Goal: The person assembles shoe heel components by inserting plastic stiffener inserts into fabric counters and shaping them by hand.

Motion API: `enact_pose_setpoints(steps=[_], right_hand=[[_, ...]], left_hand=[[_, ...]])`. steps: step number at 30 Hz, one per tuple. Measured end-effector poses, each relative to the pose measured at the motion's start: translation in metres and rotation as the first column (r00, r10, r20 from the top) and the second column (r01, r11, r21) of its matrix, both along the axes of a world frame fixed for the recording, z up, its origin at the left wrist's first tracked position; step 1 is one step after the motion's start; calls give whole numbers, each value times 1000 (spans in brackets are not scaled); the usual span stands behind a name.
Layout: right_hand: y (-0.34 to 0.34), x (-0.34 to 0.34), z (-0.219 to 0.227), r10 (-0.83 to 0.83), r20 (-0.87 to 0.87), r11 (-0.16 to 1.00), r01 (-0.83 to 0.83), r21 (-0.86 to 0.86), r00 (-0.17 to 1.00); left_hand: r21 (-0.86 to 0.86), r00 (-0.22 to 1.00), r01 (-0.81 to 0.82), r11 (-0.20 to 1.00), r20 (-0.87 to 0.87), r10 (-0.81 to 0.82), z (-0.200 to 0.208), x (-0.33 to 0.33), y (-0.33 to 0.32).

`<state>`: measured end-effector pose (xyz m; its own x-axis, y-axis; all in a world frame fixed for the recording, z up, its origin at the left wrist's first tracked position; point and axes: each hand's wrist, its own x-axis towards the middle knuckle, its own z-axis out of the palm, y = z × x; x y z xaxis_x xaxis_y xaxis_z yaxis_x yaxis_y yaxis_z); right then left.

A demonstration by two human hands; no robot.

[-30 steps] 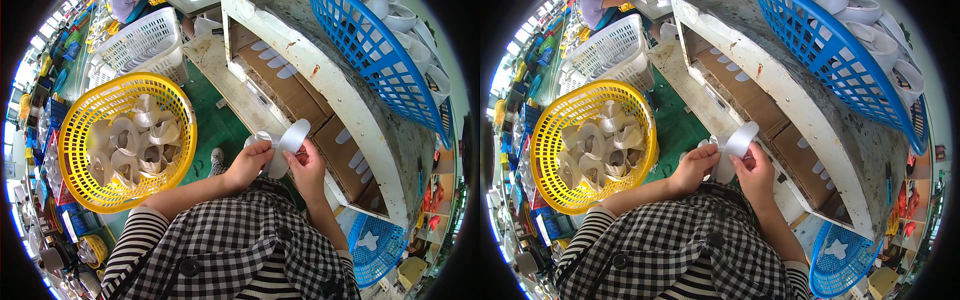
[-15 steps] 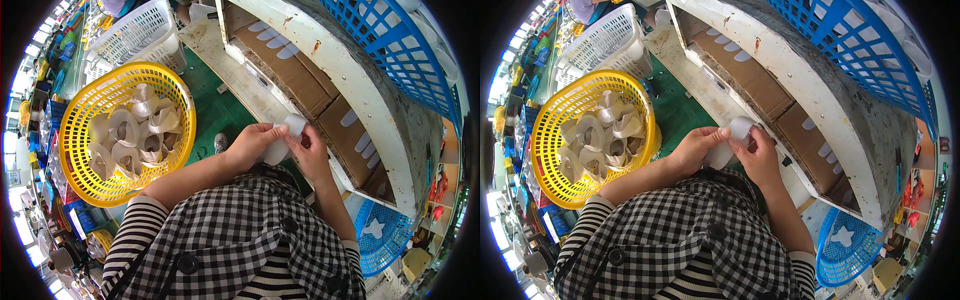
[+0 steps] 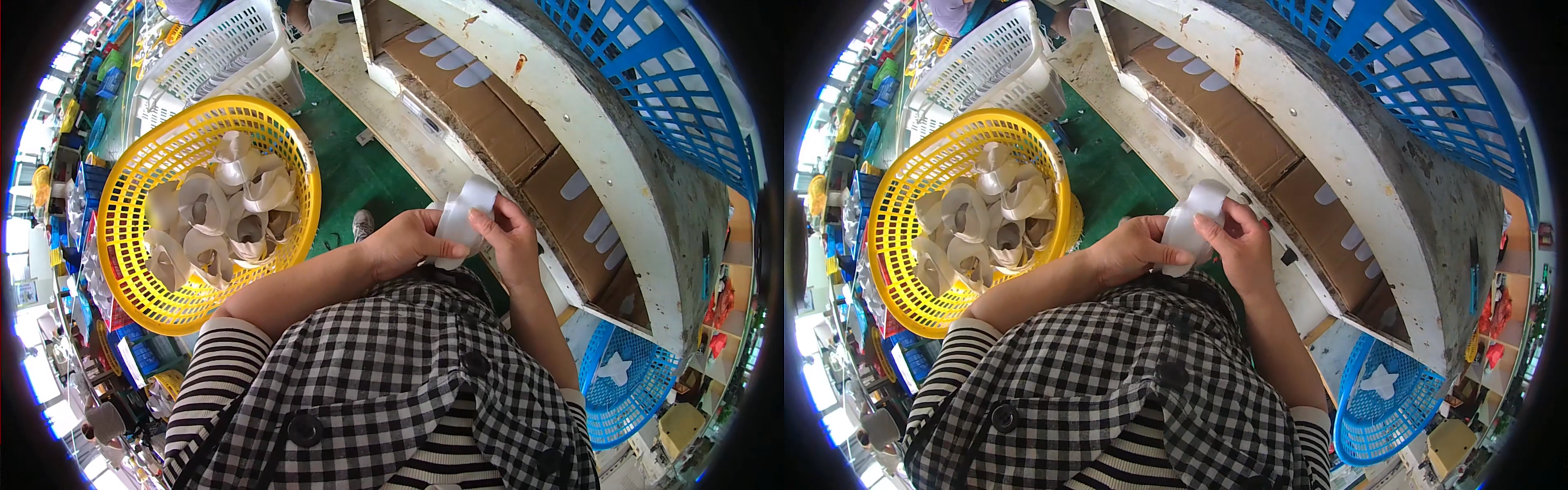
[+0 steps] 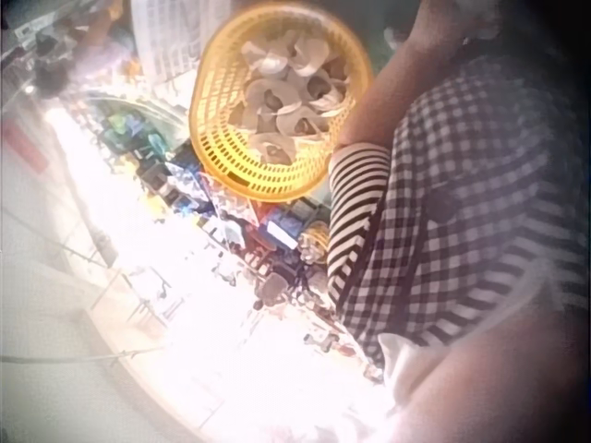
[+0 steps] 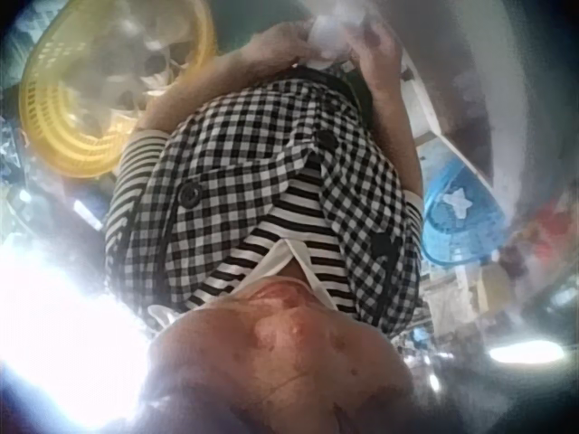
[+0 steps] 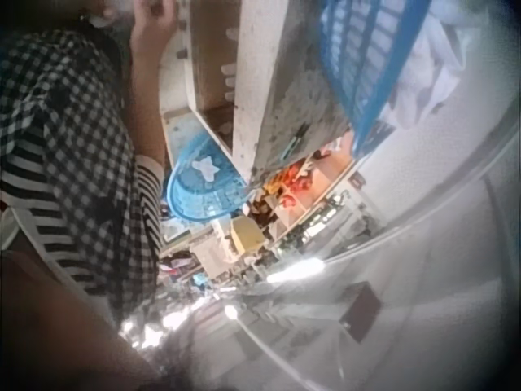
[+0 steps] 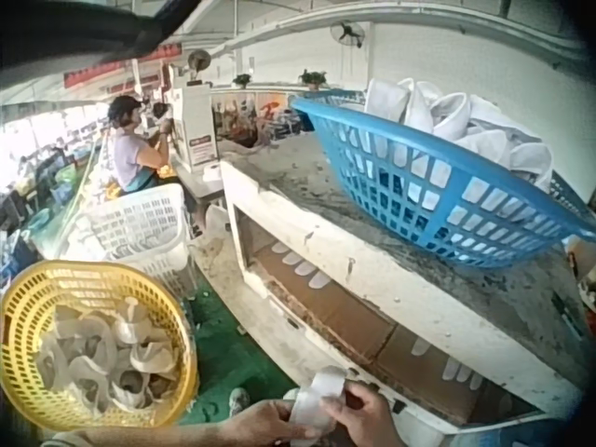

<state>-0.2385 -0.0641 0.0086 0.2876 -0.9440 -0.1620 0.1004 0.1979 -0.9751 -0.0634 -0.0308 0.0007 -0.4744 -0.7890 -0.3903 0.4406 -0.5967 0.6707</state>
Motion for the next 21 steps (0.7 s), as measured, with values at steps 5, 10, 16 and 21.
enact_pose_setpoints(steps=[5, 10, 16, 21], right_hand=[[-3, -4, 1, -49, 28, 996, 47, 71, 998], [-4, -3, 0, -40, 3, 994, 40, 103, 999], [-4, -4, -3, -35, 81, 973, 16, 229, 996], [4, 4, -10, -17, 120, 991, 1, 133, 993]], left_hand=[[79, 931, 57, 995, 356, -82, 4, 3, -2], [-28, 873, 121, 992, 479, -93, 15, -1, 6], [-311, 850, 159, 937, 527, 31, 8, 5, 8], [-121, 810, 68, 990, 586, 16, 26, -3, 1]])
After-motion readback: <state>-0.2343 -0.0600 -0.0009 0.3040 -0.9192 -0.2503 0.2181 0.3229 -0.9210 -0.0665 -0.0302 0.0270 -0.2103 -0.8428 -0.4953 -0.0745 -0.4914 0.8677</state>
